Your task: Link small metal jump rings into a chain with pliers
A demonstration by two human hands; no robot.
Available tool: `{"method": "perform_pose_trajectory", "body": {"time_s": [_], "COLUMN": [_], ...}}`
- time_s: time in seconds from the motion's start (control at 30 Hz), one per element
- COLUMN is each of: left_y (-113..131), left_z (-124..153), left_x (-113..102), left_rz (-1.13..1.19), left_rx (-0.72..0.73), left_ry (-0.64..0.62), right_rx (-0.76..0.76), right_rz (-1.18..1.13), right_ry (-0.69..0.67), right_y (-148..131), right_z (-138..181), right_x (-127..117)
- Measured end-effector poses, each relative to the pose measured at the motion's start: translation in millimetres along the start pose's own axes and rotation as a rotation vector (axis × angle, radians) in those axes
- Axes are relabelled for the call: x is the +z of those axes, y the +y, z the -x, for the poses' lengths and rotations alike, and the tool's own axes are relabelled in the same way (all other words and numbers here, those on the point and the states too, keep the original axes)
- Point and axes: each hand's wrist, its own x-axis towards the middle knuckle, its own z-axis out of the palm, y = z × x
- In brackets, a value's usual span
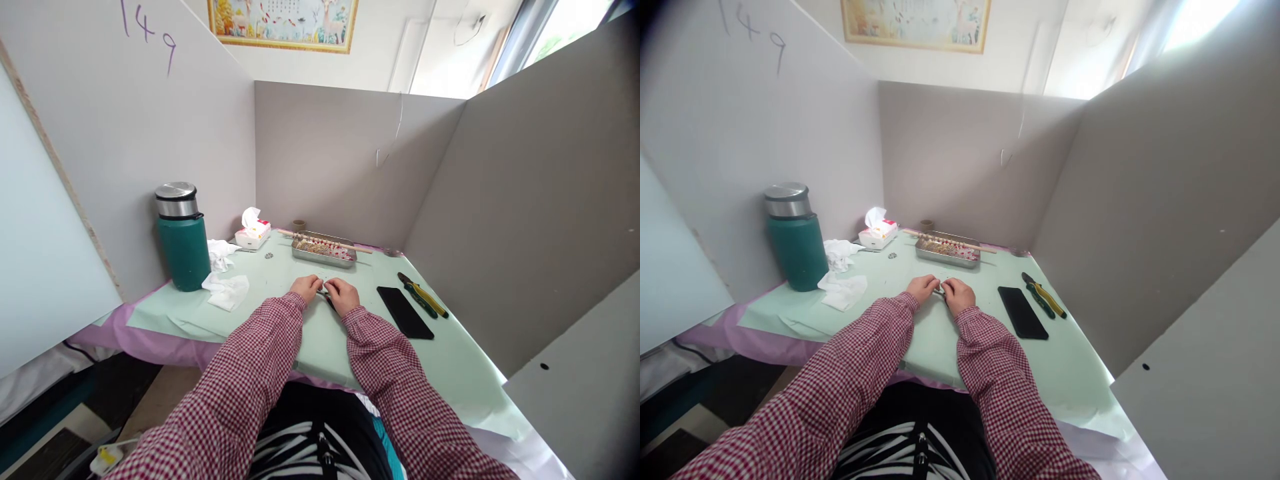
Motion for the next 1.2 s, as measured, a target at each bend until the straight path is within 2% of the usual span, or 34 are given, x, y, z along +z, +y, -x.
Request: {"method": "perform_pose_trajectory", "body": {"time_s": [0.23, 0.57, 0.87, 1.1, 1.2], "left_y": [0.0, 4.6, 4.8, 7.3, 8.0], "left_z": [-0.2, 3.9, 6.0, 5.7, 5.8], "left_x": [-1.1, -2.9, -7.1, -6.7, -7.2], "left_rz": [-0.011, 0.076, 0.237, 0.191, 0.257], "left_rx": [-0.023, 0.026, 0.009, -0.02, -0.049], "left_ry": [0.019, 0.014, -0.009, 0.013, 0.041], "right_rx": [-0.039, 0.012, 0.073, 0.071, 0.091], "right_rz": [-0.043, -0.032, -0.197, -0.151, -0.129], "right_ry": [-0.023, -0.044, -0.084, -0.041, -0.01], "right_y": [0.8, -2.6, -1.8, -2.6, -2.9], "right_z": [1.1, 1.1, 0.8, 0.2, 0.0], "right_x": [0.7, -2.0, -1.4, -1.2, -2.0]}}
